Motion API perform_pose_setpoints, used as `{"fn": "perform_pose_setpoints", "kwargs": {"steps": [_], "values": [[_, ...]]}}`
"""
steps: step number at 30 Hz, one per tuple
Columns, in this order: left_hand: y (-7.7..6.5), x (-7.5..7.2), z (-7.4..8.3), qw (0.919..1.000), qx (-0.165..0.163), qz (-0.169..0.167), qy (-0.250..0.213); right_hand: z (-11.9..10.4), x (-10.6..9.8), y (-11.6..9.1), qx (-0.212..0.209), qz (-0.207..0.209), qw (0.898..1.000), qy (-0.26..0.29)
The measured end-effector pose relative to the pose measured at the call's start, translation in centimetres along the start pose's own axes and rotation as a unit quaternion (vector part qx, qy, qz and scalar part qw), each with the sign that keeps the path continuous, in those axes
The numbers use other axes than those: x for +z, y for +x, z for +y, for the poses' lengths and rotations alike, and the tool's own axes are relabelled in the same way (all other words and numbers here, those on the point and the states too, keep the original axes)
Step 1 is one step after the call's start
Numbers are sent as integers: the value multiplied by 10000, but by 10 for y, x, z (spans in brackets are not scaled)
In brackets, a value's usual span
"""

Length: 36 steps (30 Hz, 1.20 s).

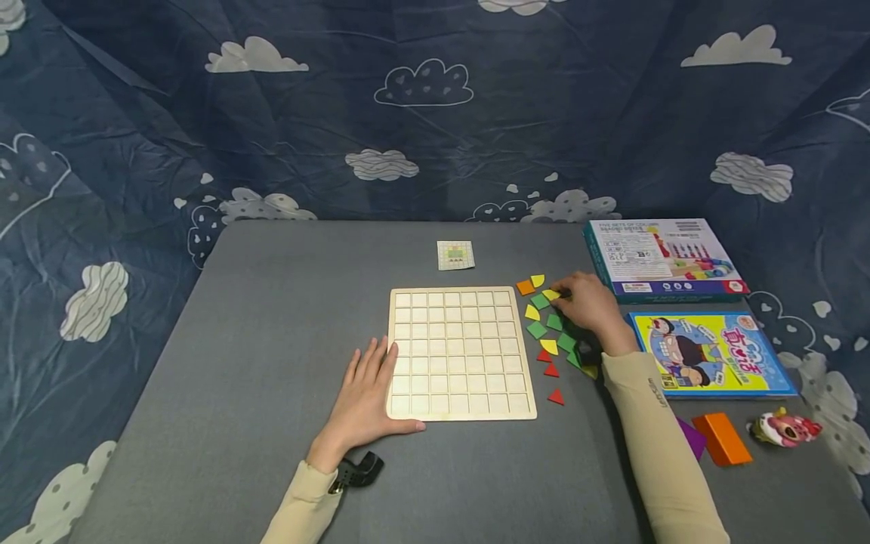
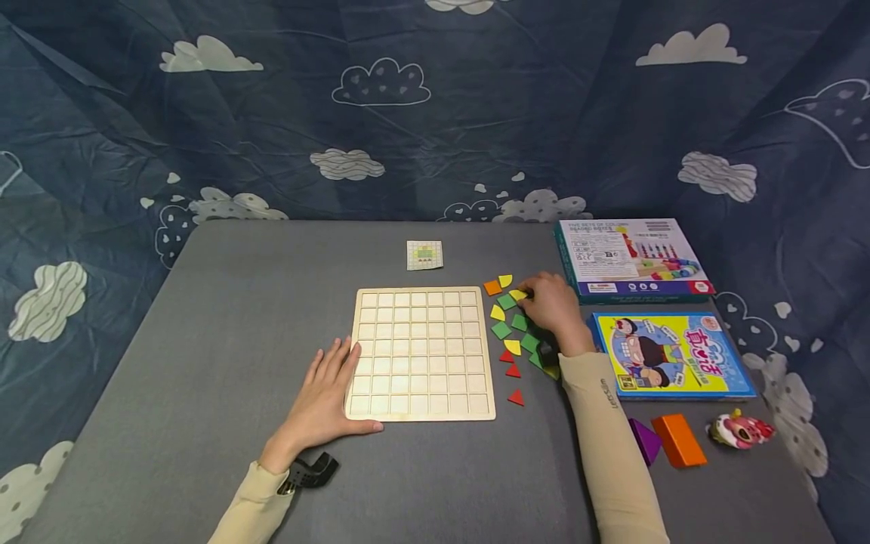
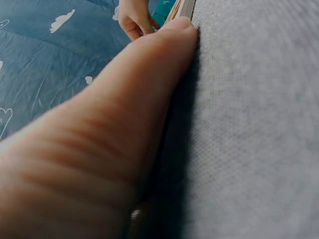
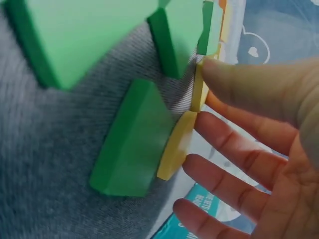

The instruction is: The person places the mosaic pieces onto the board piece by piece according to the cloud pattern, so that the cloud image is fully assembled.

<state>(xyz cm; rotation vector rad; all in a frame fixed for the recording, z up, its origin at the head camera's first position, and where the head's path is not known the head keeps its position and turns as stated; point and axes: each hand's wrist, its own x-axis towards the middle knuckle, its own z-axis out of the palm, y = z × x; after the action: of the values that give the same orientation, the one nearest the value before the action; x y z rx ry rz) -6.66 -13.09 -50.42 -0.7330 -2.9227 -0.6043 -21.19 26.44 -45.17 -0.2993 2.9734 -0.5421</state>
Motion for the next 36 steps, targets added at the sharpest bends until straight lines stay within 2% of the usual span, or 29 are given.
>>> {"fn": "perform_pose_setpoints", "kwargs": {"steps": [12, 23, 31, 36], "values": [[1, 0, -1, 10000, -6, 3, 13, -1, -3, 5, 339, -156, 9983, 438], [1, 1, 1, 9995, -168, -222, 143, -8, -1, -3, 394, 296, 9951, 861], [2, 1, 2, 9994, -187, -237, 178, -25, 10, -11, -119, 1006, 9876, 1199], [1, 1, 0, 9997, -152, -148, 96, -48, 17, -9, -382, 1133, 9811, 1522]]}}
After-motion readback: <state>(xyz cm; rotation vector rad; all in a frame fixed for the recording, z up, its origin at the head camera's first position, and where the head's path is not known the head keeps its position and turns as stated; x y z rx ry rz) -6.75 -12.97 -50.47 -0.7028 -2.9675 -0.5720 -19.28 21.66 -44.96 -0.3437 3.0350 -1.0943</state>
